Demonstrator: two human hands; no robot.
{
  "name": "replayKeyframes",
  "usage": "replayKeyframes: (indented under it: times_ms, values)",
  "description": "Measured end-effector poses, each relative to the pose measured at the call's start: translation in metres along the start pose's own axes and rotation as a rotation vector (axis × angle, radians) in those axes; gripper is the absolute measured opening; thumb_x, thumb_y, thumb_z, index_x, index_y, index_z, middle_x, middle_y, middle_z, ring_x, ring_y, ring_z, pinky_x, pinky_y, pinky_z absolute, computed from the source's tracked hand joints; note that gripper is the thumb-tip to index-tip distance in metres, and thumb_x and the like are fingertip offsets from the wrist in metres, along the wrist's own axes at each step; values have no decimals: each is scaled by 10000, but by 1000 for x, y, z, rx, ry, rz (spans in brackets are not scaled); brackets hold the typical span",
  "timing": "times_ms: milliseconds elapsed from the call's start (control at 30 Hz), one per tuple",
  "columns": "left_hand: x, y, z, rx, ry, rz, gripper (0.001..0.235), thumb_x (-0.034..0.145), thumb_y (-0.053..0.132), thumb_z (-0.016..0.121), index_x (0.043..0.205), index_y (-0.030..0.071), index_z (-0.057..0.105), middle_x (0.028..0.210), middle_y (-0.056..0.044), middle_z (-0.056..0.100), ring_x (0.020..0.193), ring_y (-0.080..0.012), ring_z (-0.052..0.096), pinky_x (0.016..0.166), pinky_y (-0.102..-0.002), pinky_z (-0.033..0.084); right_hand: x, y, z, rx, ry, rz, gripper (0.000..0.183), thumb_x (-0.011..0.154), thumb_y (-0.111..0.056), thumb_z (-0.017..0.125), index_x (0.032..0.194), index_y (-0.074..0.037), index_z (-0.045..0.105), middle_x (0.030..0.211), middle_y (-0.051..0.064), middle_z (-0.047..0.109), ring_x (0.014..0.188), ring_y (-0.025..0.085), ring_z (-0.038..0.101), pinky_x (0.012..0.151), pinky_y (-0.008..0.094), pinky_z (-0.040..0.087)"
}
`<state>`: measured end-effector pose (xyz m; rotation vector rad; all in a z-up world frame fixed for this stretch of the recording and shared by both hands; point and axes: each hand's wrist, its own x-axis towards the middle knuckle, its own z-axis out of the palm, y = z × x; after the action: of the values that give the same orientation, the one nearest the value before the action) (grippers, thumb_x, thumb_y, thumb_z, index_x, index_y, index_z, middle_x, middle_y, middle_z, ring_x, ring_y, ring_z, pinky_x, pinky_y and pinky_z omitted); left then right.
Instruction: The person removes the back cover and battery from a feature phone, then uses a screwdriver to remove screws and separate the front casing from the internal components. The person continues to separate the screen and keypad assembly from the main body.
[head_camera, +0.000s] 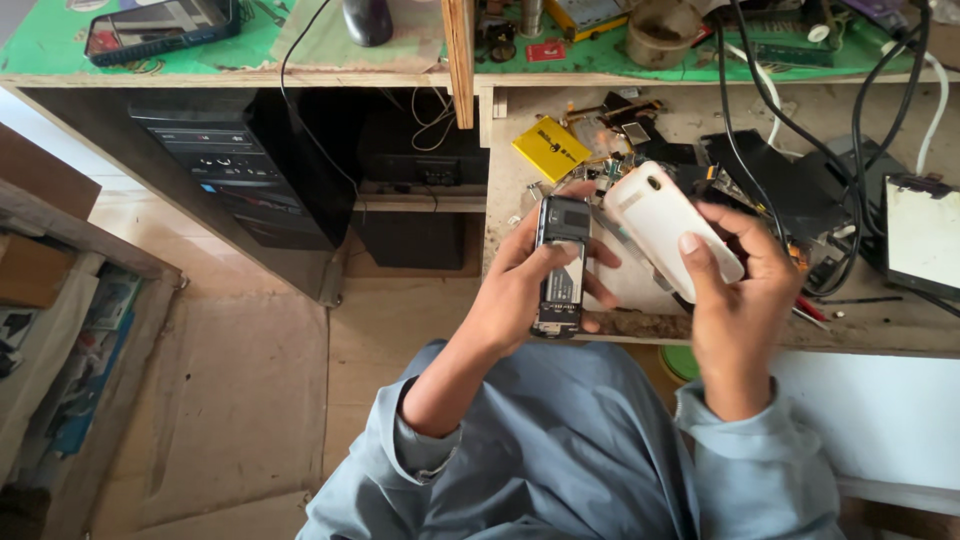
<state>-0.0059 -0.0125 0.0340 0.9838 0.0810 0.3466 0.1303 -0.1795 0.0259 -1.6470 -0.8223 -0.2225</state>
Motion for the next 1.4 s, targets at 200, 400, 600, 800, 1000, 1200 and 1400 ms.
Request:
replayKeyframes:
  times_ms: [200, 400, 600, 800, 1000, 1200, 1400]
  values:
    - [-4, -6, -8, -148, -107, 38, 534, 1136, 305, 447, 1541, -43, 437, 924, -202, 679, 703, -249, 706, 611, -359, 599, 8, -2, -9, -91, -178, 118, 169, 996, -117, 738, 1126, -10, 736, 969, 62, 758, 851, 88, 644, 766, 251, 510]
    - [-4, -7, -12, -138, -144, 26, 657, 1144, 467, 329, 1490, -63, 505, 854, -165, 682, 660, -239, 687, 626, -361, 587, 6, -9, 8, -338, -309, -147, 169, 911, -60, 775, 1078, -46, 753, 978, 129, 754, 859, 244, 732, 765, 326, 549]
    - [-1, -4, -7, -223, -122, 46, 698, 1157, 508, 285, 1497, -59, 507, 841, -148, 686, 635, -214, 671, 612, -345, 578, 1, -24, 8, -303, -122, -389, 136, 985, -46, 808, 1086, -65, 718, 1024, 98, 724, 950, 249, 728, 830, 324, 559]
    - [25, -13, 2, -170, 13, 71, 672, 1154, 502, 328, 1431, -47, 598, 931, -126, 700, 763, -182, 680, 688, -324, 580, 15, -44, 13, -168, -238, -668, 328, 881, -188, 864, 1146, -66, 714, 1198, 72, 680, 1082, 292, 665, 919, 371, 532]
    - [22, -30, -10, -182, 110, 65, 583, 1113, 506, 406, 1174, -20, 650, 857, -158, 702, 717, -222, 706, 653, -338, 603, 19, -56, 21, -268, -336, -660, 481, 875, -319, 844, 1258, -71, 692, 1350, 108, 661, 1191, 331, 647, 1012, 404, 549]
    - [30, -37, -9, -101, 344, 70, 563, 1143, 488, 481, 1239, -45, 636, 1025, -98, 737, 870, -170, 725, 784, -315, 614, 17, -42, 20, -433, -228, -972, 335, 876, -159, 781, 1148, 23, 708, 1125, 165, 730, 975, 318, 736, 817, 410, 593]
    - [14, -25, -5, -105, 48, 36, 641, 1085, 541, 408, 1318, -16, 625, 857, -141, 697, 615, -198, 691, 561, -359, 618, 18, -34, 17, -325, -179, -808, 290, 1011, -211, 778, 1234, -34, 722, 1063, 107, 739, 926, 258, 746, 732, 313, 579]
